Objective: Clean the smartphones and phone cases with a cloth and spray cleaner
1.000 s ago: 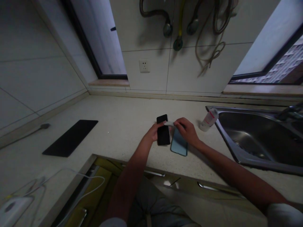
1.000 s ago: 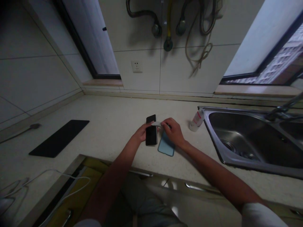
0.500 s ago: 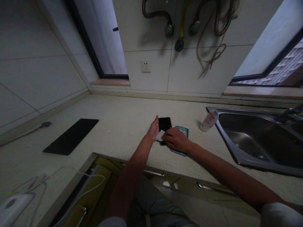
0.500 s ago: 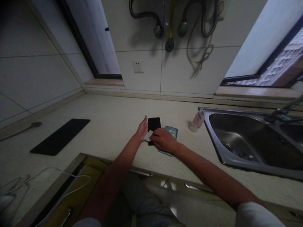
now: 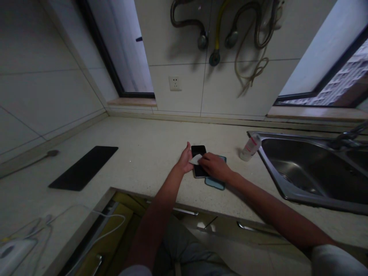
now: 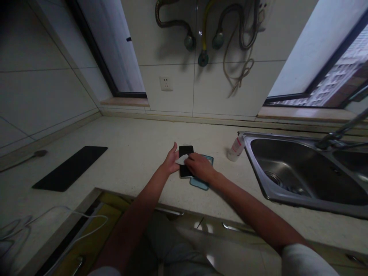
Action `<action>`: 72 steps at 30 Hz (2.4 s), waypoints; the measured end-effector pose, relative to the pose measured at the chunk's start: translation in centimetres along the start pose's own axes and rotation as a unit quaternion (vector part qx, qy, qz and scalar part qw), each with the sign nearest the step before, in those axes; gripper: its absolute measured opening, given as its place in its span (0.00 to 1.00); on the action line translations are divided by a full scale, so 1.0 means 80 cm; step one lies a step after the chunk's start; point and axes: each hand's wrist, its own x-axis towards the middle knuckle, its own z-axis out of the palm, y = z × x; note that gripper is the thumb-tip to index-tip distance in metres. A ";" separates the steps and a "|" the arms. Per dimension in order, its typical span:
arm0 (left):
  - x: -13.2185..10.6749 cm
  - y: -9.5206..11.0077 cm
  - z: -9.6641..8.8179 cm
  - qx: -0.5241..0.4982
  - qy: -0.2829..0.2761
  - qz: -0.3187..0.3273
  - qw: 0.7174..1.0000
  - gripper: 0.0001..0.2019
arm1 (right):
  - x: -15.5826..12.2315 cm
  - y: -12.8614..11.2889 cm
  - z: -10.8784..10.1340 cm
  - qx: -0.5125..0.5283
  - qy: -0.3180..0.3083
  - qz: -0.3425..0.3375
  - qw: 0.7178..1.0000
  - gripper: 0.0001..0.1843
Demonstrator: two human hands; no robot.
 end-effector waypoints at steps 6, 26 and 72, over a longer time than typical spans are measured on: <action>0.004 -0.002 -0.008 -0.010 -0.014 0.020 1.000 0.38 | -0.007 -0.029 -0.002 0.050 -0.037 -0.147 0.987 0.11; 0.001 -0.001 -0.004 -0.045 -0.046 -0.009 0.998 0.37 | 0.046 0.013 -0.013 -0.070 -0.016 0.102 0.992 0.13; 0.006 -0.003 -0.001 -0.043 -0.042 -0.030 0.998 0.36 | 0.071 0.017 -0.024 -0.073 -0.052 0.131 0.987 0.10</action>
